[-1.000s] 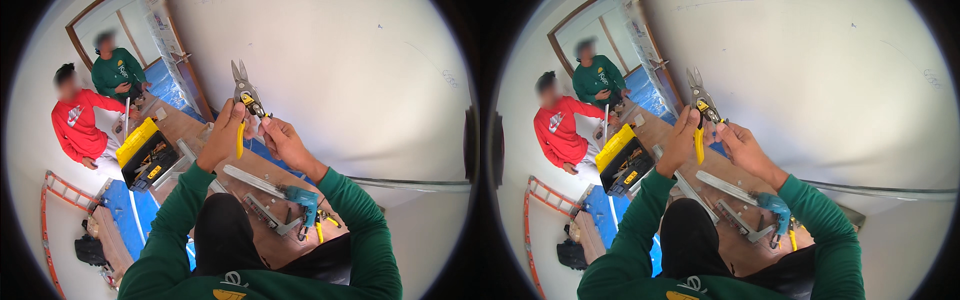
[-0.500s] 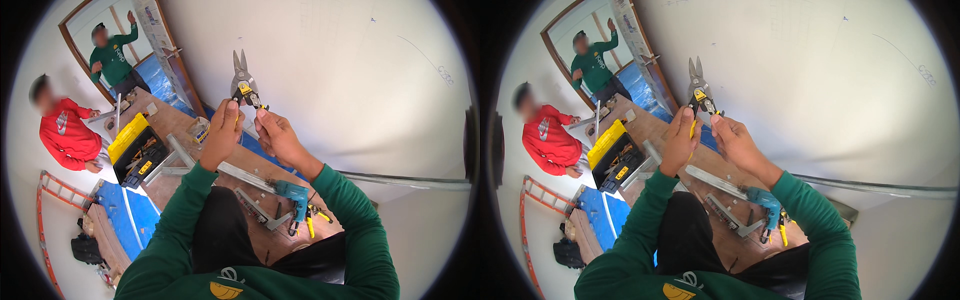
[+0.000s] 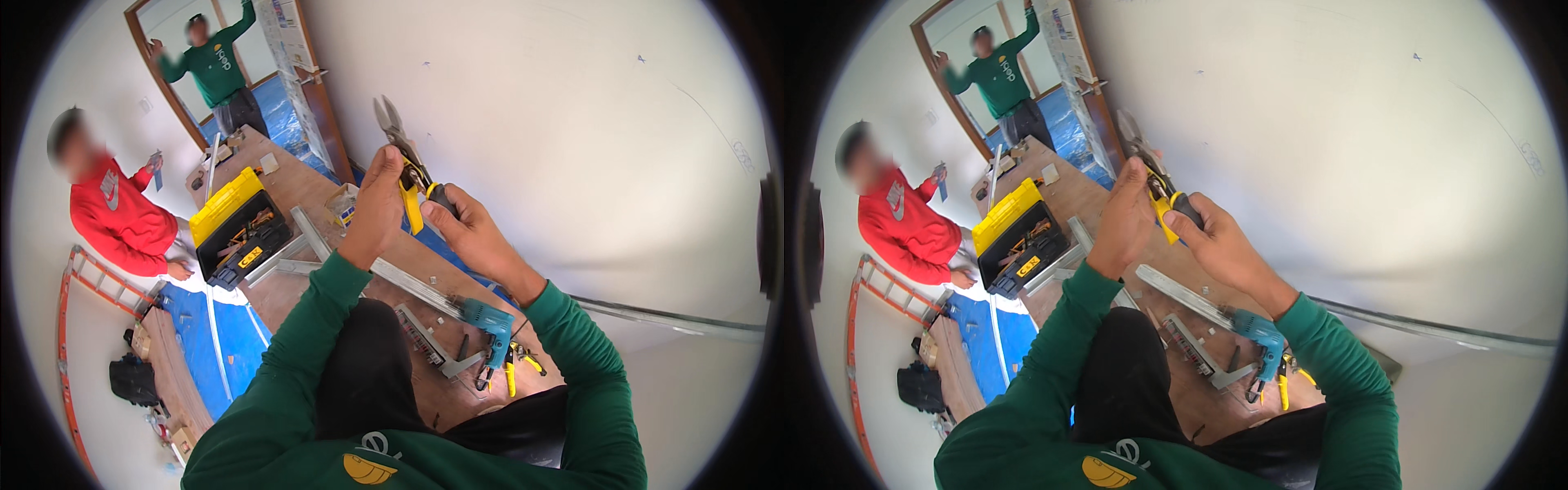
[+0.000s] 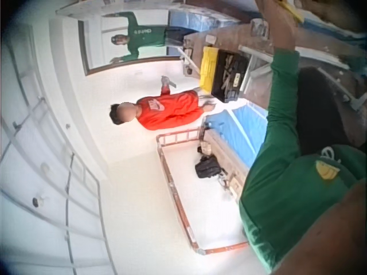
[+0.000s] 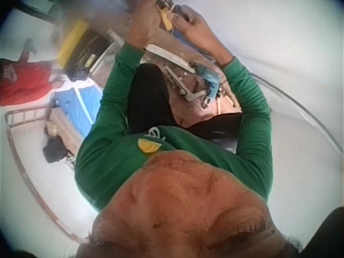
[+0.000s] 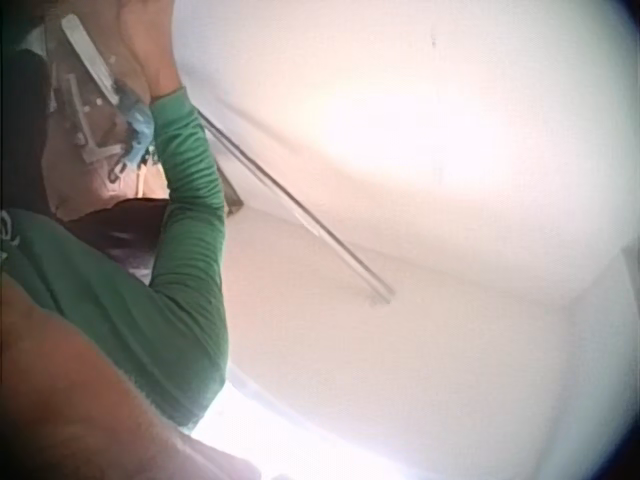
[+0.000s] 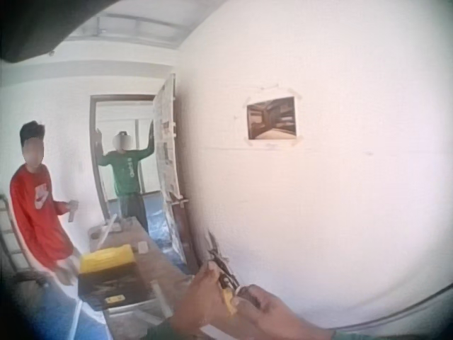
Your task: The person measures and marks a metal ceiling grid profile against the ceiling, then cuts the profile to length using tin snips. The person also uses a power drill to fasten the profile to the ceiling structure. Another person is visible in the background working on a similar task.
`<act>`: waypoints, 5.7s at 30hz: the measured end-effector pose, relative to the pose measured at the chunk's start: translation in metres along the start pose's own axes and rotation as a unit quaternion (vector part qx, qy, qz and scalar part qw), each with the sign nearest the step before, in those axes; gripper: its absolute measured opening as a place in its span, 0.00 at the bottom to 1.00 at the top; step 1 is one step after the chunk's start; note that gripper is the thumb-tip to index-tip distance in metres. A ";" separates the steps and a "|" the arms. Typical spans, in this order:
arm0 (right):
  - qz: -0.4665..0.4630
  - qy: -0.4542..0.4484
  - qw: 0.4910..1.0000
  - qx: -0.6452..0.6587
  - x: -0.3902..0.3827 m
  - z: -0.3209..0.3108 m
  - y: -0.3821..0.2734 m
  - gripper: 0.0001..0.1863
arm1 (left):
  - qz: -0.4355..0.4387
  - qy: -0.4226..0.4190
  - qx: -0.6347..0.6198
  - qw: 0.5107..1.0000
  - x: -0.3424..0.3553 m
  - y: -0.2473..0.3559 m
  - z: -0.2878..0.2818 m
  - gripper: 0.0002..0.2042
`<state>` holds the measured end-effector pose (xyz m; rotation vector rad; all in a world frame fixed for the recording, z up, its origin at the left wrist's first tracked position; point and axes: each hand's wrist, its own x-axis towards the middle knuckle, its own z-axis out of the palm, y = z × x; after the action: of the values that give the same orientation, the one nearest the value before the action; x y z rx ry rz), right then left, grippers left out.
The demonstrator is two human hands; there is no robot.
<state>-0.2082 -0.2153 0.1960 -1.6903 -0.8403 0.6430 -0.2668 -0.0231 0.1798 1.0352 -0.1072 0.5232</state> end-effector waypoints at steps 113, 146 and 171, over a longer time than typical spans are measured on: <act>-0.118 0.136 0.906 0.384 0.066 -0.040 0.013 0.19 | 0.050 0.063 -0.205 0.975 0.171 0.021 0.042 0.38; -0.005 -0.153 0.986 -0.067 -0.012 -0.063 0.018 0.23 | -0.077 -0.133 -0.392 0.907 0.187 -0.005 -0.045 0.32; -0.019 -0.142 0.987 -0.072 0.010 -0.015 0.016 0.23 | -0.041 -0.203 -0.471 0.857 0.186 0.020 -0.075 0.31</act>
<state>-0.1874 -0.2183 0.1844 -1.7295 -1.1422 0.8271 -0.1251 0.1156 0.2171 0.1584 -0.6289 0.1107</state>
